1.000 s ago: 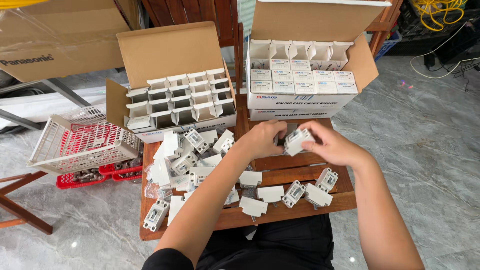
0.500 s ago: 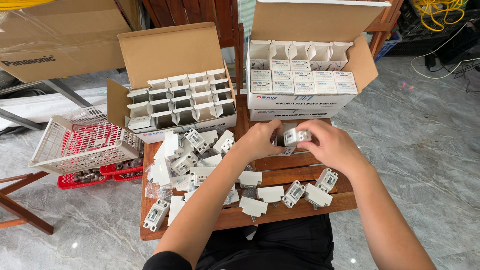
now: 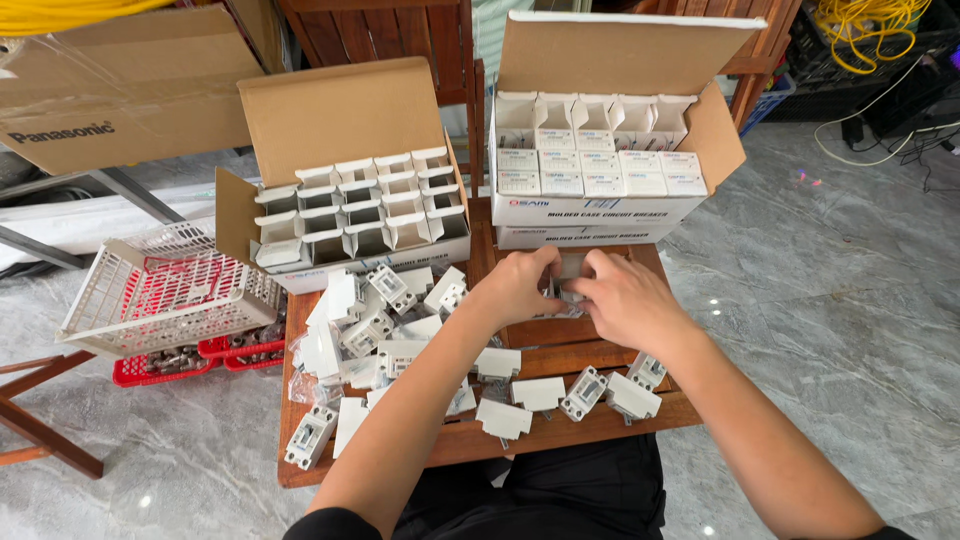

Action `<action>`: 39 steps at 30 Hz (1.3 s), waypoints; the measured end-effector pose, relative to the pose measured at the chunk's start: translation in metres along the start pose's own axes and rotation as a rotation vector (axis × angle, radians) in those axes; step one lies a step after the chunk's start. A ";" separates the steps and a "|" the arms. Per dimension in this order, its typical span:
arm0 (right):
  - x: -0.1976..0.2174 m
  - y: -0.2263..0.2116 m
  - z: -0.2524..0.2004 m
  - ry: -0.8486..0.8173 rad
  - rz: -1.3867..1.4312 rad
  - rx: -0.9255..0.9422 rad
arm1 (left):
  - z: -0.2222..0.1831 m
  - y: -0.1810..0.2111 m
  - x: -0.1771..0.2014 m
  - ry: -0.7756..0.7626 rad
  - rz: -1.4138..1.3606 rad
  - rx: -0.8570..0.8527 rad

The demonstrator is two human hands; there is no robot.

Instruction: The person picks up circuit breakers one at a time, turns them over by hand to check all sides, and places them into rows inside a box.

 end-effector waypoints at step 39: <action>-0.083 -0.042 -0.061 0.261 2.081 -0.338 | -0.109 0.010 -0.060 0.121 -0.894 0.090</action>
Point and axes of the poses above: each hand's wrist, its own z-axis towards the middle knuckle, its own x-axis out of the back of the hand, y = z × x, the point moved 10 cm from there along z, towards the middle knuckle, and after that the axes turned 6 degrees about -y, right-handed, at the moved point
